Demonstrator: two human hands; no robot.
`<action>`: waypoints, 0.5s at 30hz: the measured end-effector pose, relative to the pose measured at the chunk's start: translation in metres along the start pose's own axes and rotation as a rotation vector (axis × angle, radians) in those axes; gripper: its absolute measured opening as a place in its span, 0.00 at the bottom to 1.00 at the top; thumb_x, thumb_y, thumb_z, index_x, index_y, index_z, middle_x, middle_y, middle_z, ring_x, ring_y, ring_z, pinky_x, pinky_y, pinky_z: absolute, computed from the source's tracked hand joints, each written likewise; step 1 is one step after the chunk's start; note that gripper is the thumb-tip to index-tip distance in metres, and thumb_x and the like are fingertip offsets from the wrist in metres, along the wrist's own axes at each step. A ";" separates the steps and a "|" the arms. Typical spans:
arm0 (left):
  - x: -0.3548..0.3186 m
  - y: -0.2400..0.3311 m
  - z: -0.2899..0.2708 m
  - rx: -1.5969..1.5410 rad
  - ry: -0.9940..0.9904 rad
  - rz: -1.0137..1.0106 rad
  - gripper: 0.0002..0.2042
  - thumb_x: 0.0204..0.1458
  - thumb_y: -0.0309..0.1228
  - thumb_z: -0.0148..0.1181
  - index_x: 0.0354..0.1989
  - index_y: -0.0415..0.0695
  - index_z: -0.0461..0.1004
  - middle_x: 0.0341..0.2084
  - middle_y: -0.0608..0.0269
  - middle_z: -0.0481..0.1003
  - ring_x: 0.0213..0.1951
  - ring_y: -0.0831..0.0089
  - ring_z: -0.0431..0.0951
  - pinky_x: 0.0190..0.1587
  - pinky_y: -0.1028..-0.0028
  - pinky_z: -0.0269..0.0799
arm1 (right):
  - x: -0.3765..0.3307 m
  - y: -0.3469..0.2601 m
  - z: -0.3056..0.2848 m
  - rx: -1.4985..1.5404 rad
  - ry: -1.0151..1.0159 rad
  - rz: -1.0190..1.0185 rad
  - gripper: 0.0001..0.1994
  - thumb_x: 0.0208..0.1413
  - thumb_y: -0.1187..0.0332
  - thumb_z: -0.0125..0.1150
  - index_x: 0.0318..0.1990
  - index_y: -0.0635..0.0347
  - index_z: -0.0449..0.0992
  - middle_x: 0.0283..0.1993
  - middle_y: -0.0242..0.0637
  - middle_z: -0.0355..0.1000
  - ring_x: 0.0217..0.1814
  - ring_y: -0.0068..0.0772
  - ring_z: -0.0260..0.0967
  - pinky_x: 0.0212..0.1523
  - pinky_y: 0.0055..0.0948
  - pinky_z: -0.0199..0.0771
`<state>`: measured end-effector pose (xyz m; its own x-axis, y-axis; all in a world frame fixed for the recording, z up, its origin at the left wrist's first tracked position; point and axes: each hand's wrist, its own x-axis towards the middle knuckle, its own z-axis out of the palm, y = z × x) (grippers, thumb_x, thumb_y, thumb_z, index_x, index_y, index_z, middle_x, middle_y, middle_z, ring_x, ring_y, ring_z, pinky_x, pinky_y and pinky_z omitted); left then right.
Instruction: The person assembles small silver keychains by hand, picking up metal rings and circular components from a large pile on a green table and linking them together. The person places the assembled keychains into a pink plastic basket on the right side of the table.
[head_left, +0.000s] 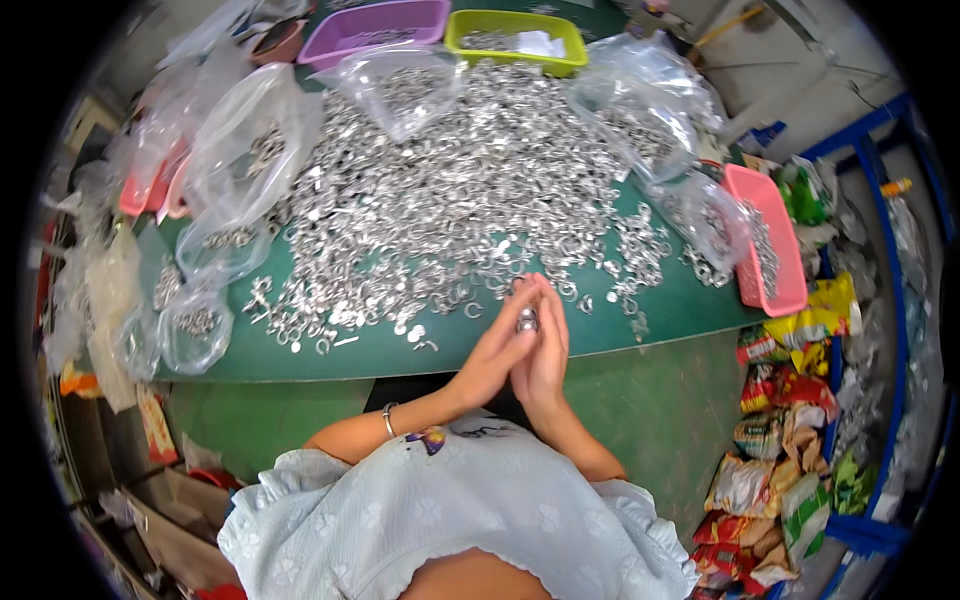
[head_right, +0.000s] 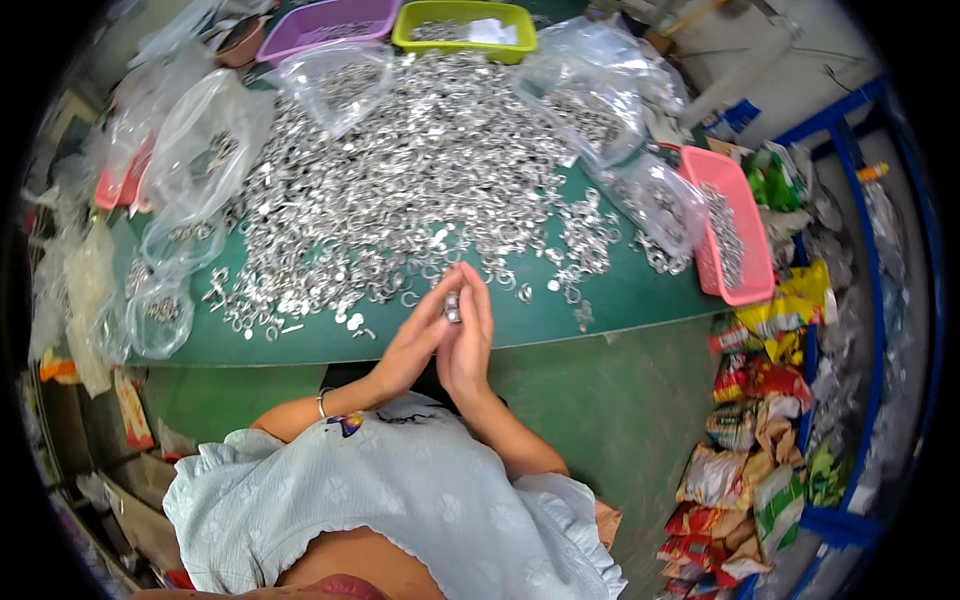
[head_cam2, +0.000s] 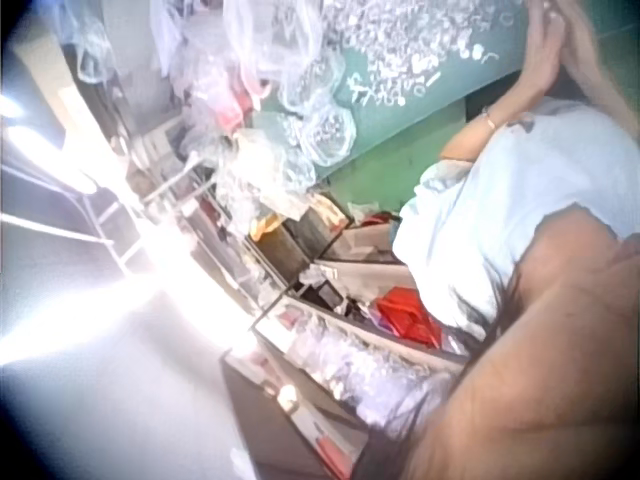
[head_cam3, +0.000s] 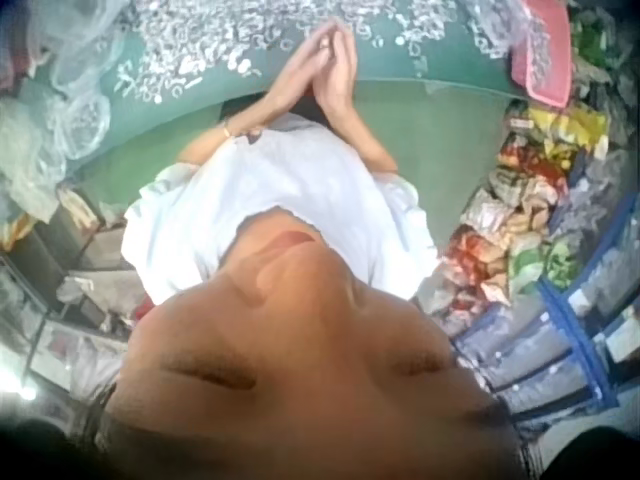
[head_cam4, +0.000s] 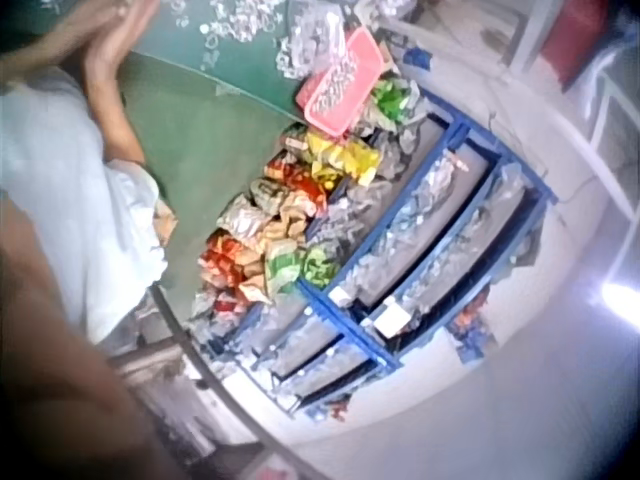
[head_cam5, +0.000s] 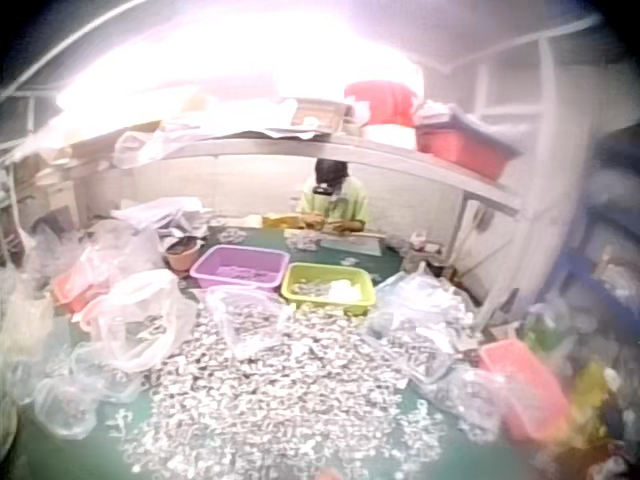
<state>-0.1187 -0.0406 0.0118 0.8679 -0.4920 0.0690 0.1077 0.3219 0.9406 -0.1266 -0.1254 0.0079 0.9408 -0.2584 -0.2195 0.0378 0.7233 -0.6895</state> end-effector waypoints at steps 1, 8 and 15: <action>0.004 -0.003 0.004 0.232 -0.056 0.121 0.27 0.55 0.32 0.43 0.62 0.39 0.45 0.63 0.53 0.41 0.65 0.63 0.39 0.63 0.68 0.32 | 0.004 -0.001 0.004 0.034 0.044 -0.014 0.17 0.61 0.68 0.39 0.56 0.64 0.58 0.56 0.40 0.58 0.57 0.31 0.57 0.58 0.30 0.57; 0.008 0.005 0.000 0.034 -0.019 0.347 0.17 0.51 0.18 0.43 0.51 0.36 0.62 0.55 0.50 0.57 0.59 0.60 0.56 0.58 0.64 0.54 | 0.035 -0.040 -0.050 0.610 0.125 0.322 0.09 0.53 0.73 0.47 0.39 0.70 0.66 0.39 0.44 0.66 0.43 0.36 0.64 0.46 0.33 0.68; -0.008 -0.003 -0.049 0.262 0.139 0.084 0.12 0.51 0.17 0.43 0.43 0.36 0.69 0.44 0.57 0.66 0.47 0.71 0.68 0.50 0.74 0.64 | 0.133 -0.205 -0.101 0.156 0.163 -0.329 0.11 0.43 0.82 0.49 0.38 0.70 0.64 0.38 0.43 0.65 0.42 0.35 0.61 0.49 0.37 0.61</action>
<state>-0.1021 0.0023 -0.0078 0.9285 -0.3511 0.1208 -0.0802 0.1280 0.9885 -0.0429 -0.3726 0.0499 0.8047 -0.5814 -0.1198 0.3906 0.6706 -0.6307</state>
